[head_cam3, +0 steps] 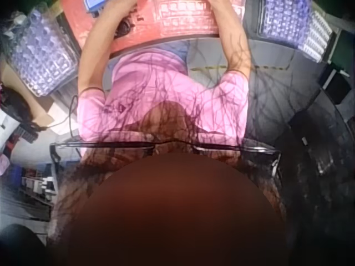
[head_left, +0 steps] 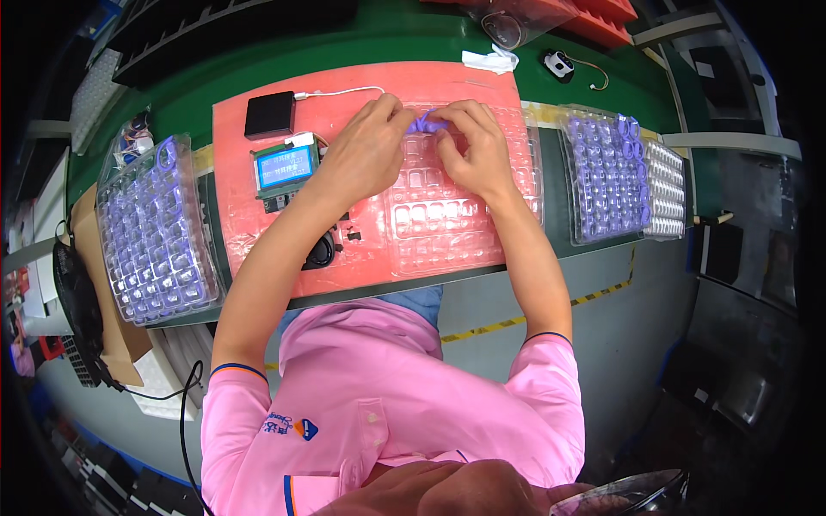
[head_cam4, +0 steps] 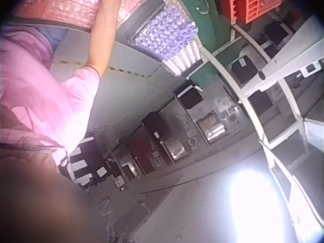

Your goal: Assembling and testing small electronic components at a factory workstation.

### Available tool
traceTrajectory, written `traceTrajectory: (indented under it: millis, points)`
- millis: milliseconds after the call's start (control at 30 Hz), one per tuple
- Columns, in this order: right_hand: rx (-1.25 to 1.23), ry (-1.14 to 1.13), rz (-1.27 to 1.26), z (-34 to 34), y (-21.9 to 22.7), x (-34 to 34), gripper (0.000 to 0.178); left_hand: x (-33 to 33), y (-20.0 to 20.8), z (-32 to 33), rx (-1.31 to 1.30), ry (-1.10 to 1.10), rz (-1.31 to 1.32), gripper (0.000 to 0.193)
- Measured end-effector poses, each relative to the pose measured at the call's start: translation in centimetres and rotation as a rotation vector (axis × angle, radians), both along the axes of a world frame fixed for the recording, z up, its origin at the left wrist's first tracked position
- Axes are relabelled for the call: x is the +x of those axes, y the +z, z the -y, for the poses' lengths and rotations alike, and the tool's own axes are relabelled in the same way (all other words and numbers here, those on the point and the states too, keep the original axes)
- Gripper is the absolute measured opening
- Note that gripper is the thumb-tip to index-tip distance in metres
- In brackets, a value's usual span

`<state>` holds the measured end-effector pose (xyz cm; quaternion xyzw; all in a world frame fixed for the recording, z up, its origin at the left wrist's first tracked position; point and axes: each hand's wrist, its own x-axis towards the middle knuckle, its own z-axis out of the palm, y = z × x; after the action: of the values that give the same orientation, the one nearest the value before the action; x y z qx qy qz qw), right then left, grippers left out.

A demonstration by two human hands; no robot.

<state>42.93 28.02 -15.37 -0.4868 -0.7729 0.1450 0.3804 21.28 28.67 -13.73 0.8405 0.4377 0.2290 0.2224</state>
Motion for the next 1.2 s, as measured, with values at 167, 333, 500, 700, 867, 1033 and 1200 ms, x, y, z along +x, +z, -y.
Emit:
traceTrajectory:
  millis: [167,333,500,700,867,1033,1200]
  points:
    - [-0.013,-0.005,-0.015,-0.1,-0.3,0.3,0.024,-0.1,0.3,0.3,0.069,-0.008,0.01,0.052]
    - [-0.071,-0.047,-0.126,-0.1,-0.6,0.5,0.022,-0.5,1.2,0.9,0.185,0.021,-0.022,0.053]
    - [0.075,-0.113,-0.169,-0.2,-0.5,1.1,0.015,-1.1,3.6,2.8,0.22,0.044,0.052,0.05]
    - [0.254,-0.172,-0.062,0.0,1.9,0.6,0.015,-3.3,5.4,6.2,0.135,0.125,0.179,0.036]
    - [0.357,-0.227,0.023,2.2,5.8,4.0,0.013,-6.2,6.1,7.7,0.285,0.139,0.258,0.031]
    - [0.361,-0.446,0.015,4.3,5.9,15.4,0.011,-11.3,5.9,10.0,0.262,0.28,0.212,0.029]
    - [0.166,-0.929,0.019,7.0,6.3,25.1,0.024,-16.8,3.9,12.0,0.216,0.461,0.231,0.029]
